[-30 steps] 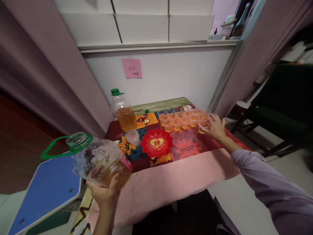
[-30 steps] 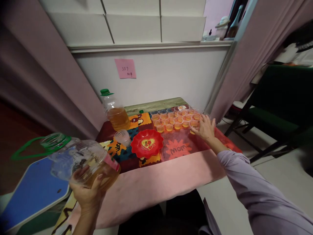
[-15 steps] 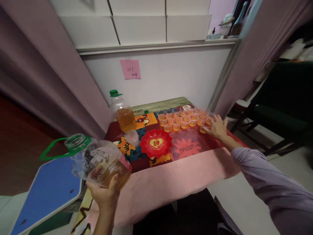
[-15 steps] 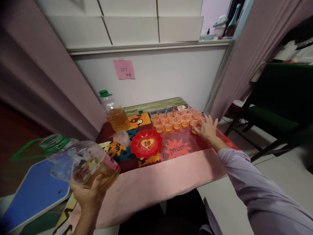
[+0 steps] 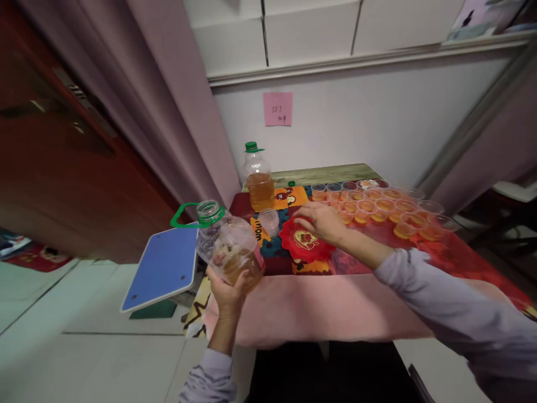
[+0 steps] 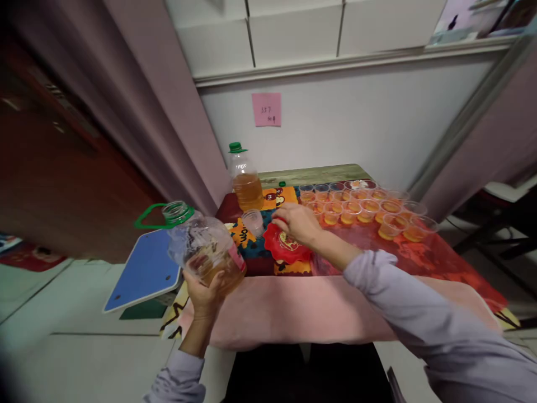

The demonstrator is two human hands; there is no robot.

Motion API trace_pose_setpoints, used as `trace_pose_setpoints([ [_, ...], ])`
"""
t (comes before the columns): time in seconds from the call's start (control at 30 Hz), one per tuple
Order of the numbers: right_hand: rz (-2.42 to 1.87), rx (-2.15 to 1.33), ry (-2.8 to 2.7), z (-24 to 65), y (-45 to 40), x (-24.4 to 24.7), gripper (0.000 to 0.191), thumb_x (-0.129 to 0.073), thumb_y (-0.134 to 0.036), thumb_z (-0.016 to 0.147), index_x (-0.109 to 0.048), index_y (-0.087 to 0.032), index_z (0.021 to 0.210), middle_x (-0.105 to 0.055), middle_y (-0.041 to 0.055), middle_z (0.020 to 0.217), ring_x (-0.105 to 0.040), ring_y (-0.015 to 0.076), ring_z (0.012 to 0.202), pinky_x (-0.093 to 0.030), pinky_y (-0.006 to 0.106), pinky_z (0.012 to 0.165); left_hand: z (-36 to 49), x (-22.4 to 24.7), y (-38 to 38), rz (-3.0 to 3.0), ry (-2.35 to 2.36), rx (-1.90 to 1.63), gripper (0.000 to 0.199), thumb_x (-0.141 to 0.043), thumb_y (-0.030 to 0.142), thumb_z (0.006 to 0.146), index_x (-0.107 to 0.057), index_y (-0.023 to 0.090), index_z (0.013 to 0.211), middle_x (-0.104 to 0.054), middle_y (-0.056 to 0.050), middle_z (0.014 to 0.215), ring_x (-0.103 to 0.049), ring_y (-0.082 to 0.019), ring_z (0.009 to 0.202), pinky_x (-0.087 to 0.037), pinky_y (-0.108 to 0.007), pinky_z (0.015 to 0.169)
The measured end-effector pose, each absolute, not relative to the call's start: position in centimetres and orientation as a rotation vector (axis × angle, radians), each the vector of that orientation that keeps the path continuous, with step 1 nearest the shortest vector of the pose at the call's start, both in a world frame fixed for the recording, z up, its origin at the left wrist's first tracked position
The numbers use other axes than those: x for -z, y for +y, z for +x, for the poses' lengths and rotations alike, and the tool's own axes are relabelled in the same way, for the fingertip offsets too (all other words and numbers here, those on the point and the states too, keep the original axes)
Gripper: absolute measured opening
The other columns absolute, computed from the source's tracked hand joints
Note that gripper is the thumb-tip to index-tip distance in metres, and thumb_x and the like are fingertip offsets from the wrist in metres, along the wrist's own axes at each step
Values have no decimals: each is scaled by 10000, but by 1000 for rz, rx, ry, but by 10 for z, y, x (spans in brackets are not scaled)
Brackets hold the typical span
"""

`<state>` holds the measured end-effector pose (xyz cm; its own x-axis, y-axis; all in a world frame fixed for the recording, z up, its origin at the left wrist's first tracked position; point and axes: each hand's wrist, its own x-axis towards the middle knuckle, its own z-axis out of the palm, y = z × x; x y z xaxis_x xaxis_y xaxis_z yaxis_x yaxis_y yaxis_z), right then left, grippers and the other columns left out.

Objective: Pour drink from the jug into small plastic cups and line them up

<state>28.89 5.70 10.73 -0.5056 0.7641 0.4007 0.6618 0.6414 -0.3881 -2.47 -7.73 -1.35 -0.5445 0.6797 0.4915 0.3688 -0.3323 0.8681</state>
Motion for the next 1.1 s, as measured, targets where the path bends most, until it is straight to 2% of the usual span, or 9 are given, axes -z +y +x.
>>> trace_pose_setpoints([
  [0.13,-1147,-440,-2368,218,79,-104,298,-720,-286,995,-841,-262,1267,-784,117,1329,-751,321,1136,-569,404,968,-21,7,-80,1310,1667,-1950,954,-935,753,626,-561,212,1317,-733,-115,1198,-772,-330,1073,-640,-494,938],
  [0.23,-1143,-449,-2466,194,90,-100,185,-717,-188,975,-872,-214,1073,-818,141,1201,-756,314,1049,-554,399,951,-22,3,-80,1269,1672,-1954,981,-952,781,560,-591,212,1273,-738,-118,1191,-767,-342,1080,-631,-498,946],
  [0.3,-1154,-424,-2510,188,93,-98,179,-694,-126,971,-861,-185,943,-833,165,1093,-755,312,993,-547,402,937,-22,-1,-81,1240,1660,-1952,1000,-976,769,525,-606,208,1266,-745,-122,1187,-768,-344,1080,-628,-495,956],
  [0.37,-1172,-399,-2532,186,94,-97,200,-669,-88,970,-850,-161,926,-833,192,1078,-757,317,983,-548,404,925,-21,-4,-82,1209,1630,-1956,1027,-997,756,501,-609,202,1274,-755,-129,1179,-772,-344,1072,-633,-485,942],
  [0.53,-1214,-323,-2598,186,92,-100,223,-622,-134,1028,-833,-120,1101,-816,219,1216,-760,321,1095,-555,379,942,-13,-12,-87,1135,1555,-1973,966,-1036,663,548,-628,195,1288,-771,-125,1162,-780,-327,1075,-639,-422,913],
  [0.67,-1234,-270,-2611,184,91,-104,264,-596,-191,1086,-791,-107,1243,-788,226,1296,-740,311,1199,-540,360,988,-8,-13,-88,1145,1532,-1973,958,-1019,661,599,-599,198,1325,-772,-136,1193,-782,-326,1099,-636,-416,941],
  [0.8,-1254,-245,-2593,182,90,-106,183,-682,-182,1057,-786,-120,1194,-792,197,1211,-743,292,1165,-527,332,959,-8,-9,-89,1181,1569,-1945,975,-985,690,648,-558,214,1384,-749,-149,1299,-764,-343,1193,-621,-432,1010],
  [0.93,-1251,-232,-2540,180,90,-107,153,-778,-207,1013,-773,-147,1154,-768,171,1230,-731,269,1115,-514,322,918,-13,-3,-88,1240,1625,-1896,980,-941,731,686,-538,212,1413,-733,-157,1333,-735,-378,1262,-609,-462,1043],
  [1.1,-1056,-207,-2290,192,91,-123,57,-774,-225,1022,-762,-170,1009,-758,96,1043,-704,226,983,-496,310,887,-23,0,-87,1320,1686,-1848,1008,-921,774,666,-548,191,1398,-718,-173,1349,-718,-418,1285,-610,-509,1052],
])
